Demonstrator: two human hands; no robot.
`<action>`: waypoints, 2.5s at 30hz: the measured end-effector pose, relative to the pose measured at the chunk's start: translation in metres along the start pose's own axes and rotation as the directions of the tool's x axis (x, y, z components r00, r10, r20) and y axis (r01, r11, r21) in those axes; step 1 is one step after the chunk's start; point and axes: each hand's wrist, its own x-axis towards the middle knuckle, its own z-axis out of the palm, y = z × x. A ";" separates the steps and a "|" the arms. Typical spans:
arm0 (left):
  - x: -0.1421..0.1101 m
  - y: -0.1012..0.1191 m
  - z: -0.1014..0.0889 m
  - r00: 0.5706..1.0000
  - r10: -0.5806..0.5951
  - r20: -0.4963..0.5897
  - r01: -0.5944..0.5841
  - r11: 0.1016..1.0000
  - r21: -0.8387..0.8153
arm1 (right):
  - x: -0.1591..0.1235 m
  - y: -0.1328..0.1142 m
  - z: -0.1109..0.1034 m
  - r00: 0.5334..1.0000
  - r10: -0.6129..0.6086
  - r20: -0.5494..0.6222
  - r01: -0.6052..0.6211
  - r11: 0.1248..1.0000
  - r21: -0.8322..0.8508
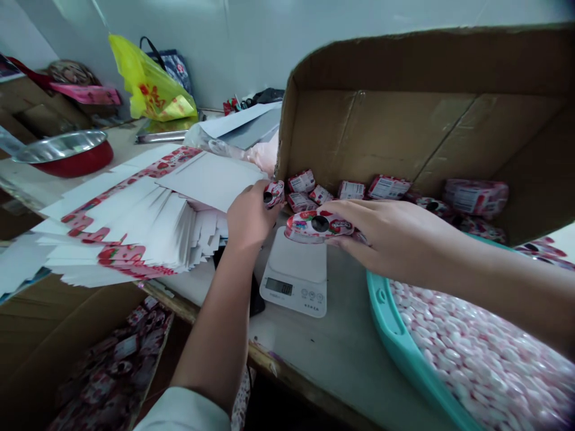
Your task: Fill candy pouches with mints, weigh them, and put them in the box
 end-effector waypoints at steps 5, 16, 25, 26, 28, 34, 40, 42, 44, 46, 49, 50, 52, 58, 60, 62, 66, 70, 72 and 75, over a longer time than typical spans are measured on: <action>0.000 -0.002 -0.001 0.999 0.023 -0.022 -0.023 1.000 -0.012 | 0.007 -0.002 0.006 1.000 0.014 0.020 -0.014 1.000 0.004; -0.001 0.002 -0.002 0.999 -0.033 0.032 0.034 0.999 -0.009 | 0.013 -0.006 0.048 0.984 0.078 0.158 -0.075 0.997 -0.024; 0.000 0.004 -0.001 0.992 -0.084 0.089 0.080 0.995 0.053 | -0.112 0.069 0.018 0.992 -0.090 -0.088 0.100 0.989 0.110; 0.000 0.005 0.000 0.992 -0.083 0.090 0.078 0.995 0.061 | -0.124 0.072 0.024 0.991 -0.107 -0.078 0.116 0.985 0.124; 0.000 0.006 0.003 0.994 -0.067 0.086 0.062 0.996 0.068 | -0.140 0.071 0.035 0.990 -0.108 -0.088 0.120 0.983 0.141; -0.002 0.011 0.010 0.996 0.017 0.084 -0.021 0.998 0.053 | -0.152 0.069 0.042 0.981 -0.078 -0.177 0.108 0.980 0.166; 0.000 0.009 0.012 0.995 0.000 0.097 -0.003 0.999 0.037 | -0.172 0.087 0.050 0.993 0.033 -0.113 -0.017 0.990 0.139; 0.000 0.007 0.012 0.996 -0.003 0.091 0.000 0.999 0.039 | -0.175 0.090 0.052 0.990 0.084 -0.111 -0.070 0.990 0.121; 0.000 0.005 0.012 0.997 -0.004 0.076 0.001 0.999 0.038 | -0.173 0.089 0.049 0.982 0.134 -0.135 -0.119 0.986 0.119; 0.000 0.004 0.011 0.998 -0.001 0.060 -0.001 0.999 0.035 | -0.166 0.085 0.042 0.968 0.200 -0.148 -0.183 0.975 0.123; -0.001 0.004 0.010 0.999 0.007 0.045 -0.008 1.000 0.025 | -0.143 0.075 0.024 0.961 0.216 -0.174 -0.200 0.974 0.103; -0.001 0.004 0.009 0.999 0.008 0.043 -0.009 1.000 0.021 | -0.132 0.071 0.016 0.968 0.176 -0.181 -0.161 0.982 0.094; -0.001 0.004 0.008 0.999 0.002 0.042 -0.003 1.000 0.016 | -0.105 0.059 0.002 0.979 0.066 -0.190 -0.049 0.994 0.095; 0.000 0.003 0.006 0.999 -0.023 0.036 0.022 0.999 0.032 | -0.011 0.025 -0.005 0.997 -0.046 -0.056 0.059 0.964 0.260; 0.000 0.002 0.005 0.999 -0.014 0.029 0.013 0.999 0.036 | 0.015 0.019 0.005 0.996 -0.090 0.006 0.083 0.947 0.309; -0.001 0.002 0.004 1.000 -0.004 0.027 0.004 1.000 0.027 | 0.034 0.016 0.015 0.990 -0.120 0.076 0.086 0.933 0.350; 0.000 0.002 0.003 0.999 -0.001 0.037 0.000 1.000 0.016 | 0.053 0.012 0.029 0.974 -0.110 0.198 0.020 0.913 0.408; 0.000 0.002 0.003 0.999 0.018 0.040 -0.019 1.000 0.016 | 0.056 0.010 0.034 0.967 -0.081 0.241 -0.041 0.886 0.461; -0.001 0.003 0.002 0.998 0.030 0.051 -0.030 0.999 0.009 | 0.055 0.010 0.035 0.974 -0.089 0.210 -0.019 0.886 0.463; -0.001 0.003 0.002 0.997 0.029 0.069 -0.030 1.000 0.005 | 0.046 0.007 0.029 0.989 -0.130 0.075 0.090 0.914 0.396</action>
